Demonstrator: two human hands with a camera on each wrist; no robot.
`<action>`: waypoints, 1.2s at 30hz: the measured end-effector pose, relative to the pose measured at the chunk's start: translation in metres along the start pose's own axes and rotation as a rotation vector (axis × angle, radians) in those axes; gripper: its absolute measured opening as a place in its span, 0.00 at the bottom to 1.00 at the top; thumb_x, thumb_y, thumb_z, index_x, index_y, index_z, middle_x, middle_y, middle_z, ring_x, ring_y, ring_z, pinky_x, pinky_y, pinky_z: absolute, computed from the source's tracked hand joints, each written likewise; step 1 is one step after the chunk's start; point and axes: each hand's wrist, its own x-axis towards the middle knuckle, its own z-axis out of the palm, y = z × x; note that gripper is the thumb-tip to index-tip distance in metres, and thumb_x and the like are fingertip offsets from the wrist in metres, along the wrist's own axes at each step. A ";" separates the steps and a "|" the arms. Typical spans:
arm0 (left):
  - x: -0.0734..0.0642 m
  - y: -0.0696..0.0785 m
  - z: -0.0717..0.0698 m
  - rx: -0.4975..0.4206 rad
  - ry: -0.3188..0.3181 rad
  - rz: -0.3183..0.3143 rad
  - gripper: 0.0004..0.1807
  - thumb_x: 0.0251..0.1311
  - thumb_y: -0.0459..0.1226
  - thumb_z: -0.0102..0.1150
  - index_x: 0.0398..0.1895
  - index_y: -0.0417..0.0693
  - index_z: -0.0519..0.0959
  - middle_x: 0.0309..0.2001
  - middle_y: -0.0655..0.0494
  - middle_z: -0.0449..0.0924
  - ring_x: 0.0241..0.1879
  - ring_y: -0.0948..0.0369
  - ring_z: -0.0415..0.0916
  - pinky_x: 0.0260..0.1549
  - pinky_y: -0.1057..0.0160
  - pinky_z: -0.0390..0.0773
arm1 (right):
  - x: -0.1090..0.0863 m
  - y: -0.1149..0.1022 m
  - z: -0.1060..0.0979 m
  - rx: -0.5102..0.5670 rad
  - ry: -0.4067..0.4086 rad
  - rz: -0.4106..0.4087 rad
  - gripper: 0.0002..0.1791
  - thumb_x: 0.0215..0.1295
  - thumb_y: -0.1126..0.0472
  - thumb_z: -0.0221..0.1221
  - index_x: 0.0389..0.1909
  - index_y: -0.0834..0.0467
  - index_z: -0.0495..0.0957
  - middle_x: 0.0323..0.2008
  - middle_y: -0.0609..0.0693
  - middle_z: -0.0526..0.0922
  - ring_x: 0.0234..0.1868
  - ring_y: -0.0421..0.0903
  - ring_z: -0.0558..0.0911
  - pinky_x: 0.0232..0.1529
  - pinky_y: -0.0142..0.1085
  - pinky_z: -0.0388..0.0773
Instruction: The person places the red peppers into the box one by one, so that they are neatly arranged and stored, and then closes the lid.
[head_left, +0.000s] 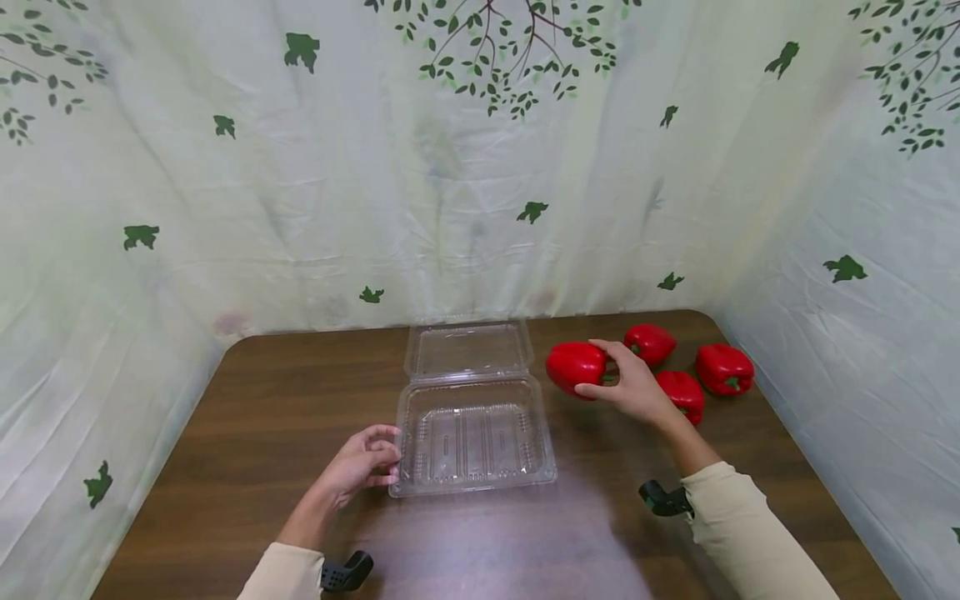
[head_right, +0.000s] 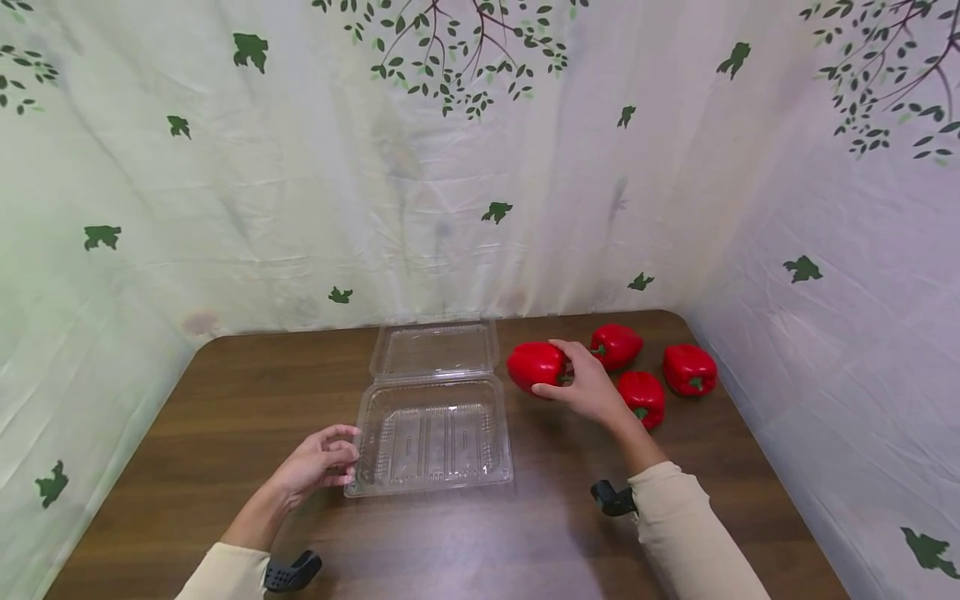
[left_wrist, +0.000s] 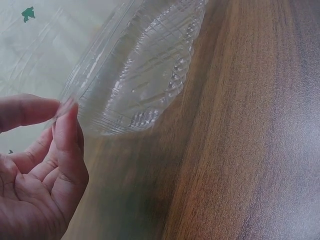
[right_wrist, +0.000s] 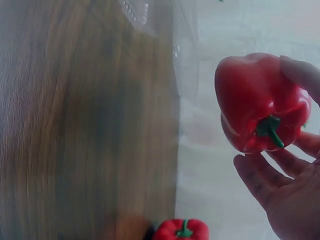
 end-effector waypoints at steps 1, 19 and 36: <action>0.000 -0.001 0.000 -0.002 -0.002 0.004 0.24 0.63 0.27 0.51 0.61 0.29 0.59 0.30 0.54 0.74 0.27 0.61 0.73 0.28 0.65 0.82 | 0.000 -0.001 0.002 0.008 -0.007 -0.007 0.42 0.53 0.53 0.69 0.66 0.62 0.62 0.58 0.62 0.71 0.52 0.59 0.75 0.46 0.49 0.82; 0.001 -0.002 0.000 -0.018 0.000 0.022 0.23 0.64 0.27 0.51 0.60 0.29 0.59 0.30 0.55 0.75 0.26 0.61 0.74 0.26 0.65 0.82 | 0.006 -0.025 0.035 0.116 -0.083 -0.039 0.41 0.51 0.56 0.71 0.65 0.63 0.64 0.58 0.62 0.71 0.53 0.61 0.76 0.46 0.49 0.82; 0.002 -0.005 -0.001 -0.015 0.021 0.017 0.22 0.62 0.27 0.53 0.58 0.29 0.61 0.30 0.55 0.75 0.26 0.61 0.74 0.27 0.64 0.83 | 0.012 -0.037 0.059 0.133 -0.195 -0.073 0.39 0.51 0.60 0.70 0.64 0.62 0.65 0.57 0.59 0.73 0.54 0.58 0.76 0.47 0.49 0.82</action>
